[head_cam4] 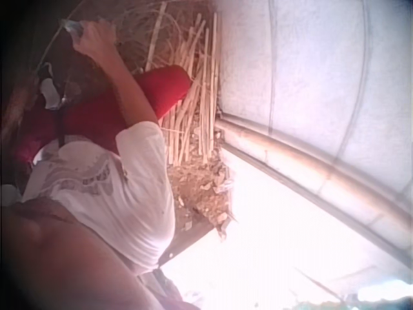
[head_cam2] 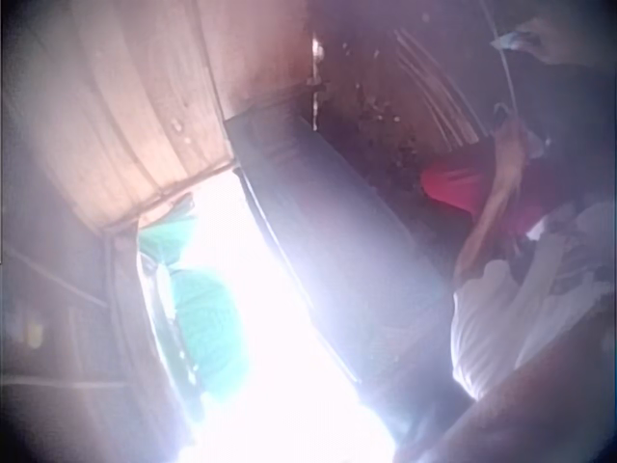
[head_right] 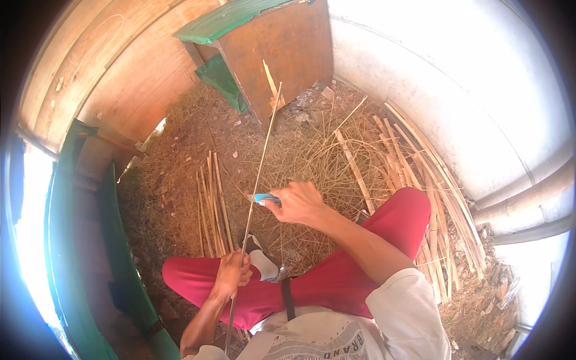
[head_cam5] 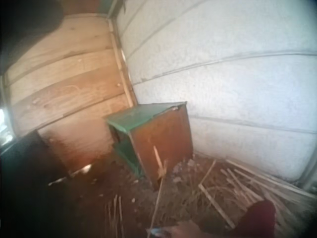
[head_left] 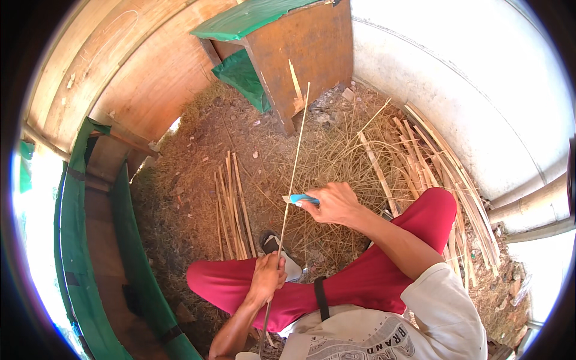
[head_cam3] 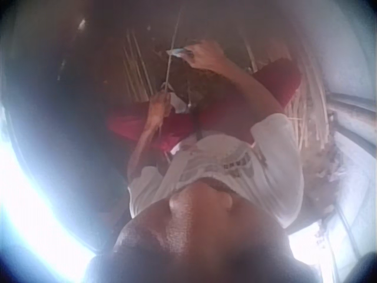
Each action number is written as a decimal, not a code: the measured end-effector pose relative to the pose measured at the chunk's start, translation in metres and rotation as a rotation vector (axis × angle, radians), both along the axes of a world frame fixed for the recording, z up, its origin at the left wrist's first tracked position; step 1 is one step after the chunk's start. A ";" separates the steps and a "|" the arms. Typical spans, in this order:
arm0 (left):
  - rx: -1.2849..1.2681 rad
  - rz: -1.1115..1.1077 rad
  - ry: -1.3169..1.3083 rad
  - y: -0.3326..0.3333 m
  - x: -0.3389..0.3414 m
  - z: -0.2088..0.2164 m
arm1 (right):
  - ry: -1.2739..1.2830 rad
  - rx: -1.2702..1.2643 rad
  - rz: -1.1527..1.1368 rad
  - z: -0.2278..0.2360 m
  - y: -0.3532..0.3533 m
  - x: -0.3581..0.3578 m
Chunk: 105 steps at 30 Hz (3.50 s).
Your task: The person sits on the ground and uses a knife to shave thin strips from a long bamboo stick. They repeatedly scrape the blade along the stick to remove thin layers, creating a pile of shavings on the ground.
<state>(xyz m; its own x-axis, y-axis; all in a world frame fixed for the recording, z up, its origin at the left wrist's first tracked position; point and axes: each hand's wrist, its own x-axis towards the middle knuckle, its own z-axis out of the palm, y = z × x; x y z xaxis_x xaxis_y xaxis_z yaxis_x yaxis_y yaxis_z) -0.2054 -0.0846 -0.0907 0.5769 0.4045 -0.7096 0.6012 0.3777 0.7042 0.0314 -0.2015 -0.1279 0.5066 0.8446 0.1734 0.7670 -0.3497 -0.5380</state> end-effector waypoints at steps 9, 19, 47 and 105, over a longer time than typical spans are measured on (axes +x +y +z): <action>0.093 -0.051 0.090 -0.008 -0.009 0.000 | -0.119 0.083 -0.153 -0.029 0.010 0.013; 0.048 -0.156 0.174 -0.016 -0.078 0.022 | 0.166 -0.356 -0.246 -0.021 0.000 0.080; 0.753 -0.145 -0.208 0.010 0.000 -0.032 | 0.140 0.292 -0.010 -0.015 -0.010 -0.003; -0.367 -0.032 -0.051 0.016 0.007 -0.012 | 0.145 -0.042 -0.022 -0.002 -0.017 -0.013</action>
<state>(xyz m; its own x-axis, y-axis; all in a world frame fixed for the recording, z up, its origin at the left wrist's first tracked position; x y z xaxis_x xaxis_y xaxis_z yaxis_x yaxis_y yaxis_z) -0.1987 -0.0690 -0.1024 0.6239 0.1093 -0.7738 0.5845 0.5921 0.5548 0.0187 -0.2186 -0.1302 0.5426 0.8377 0.0617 0.6739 -0.3903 -0.6273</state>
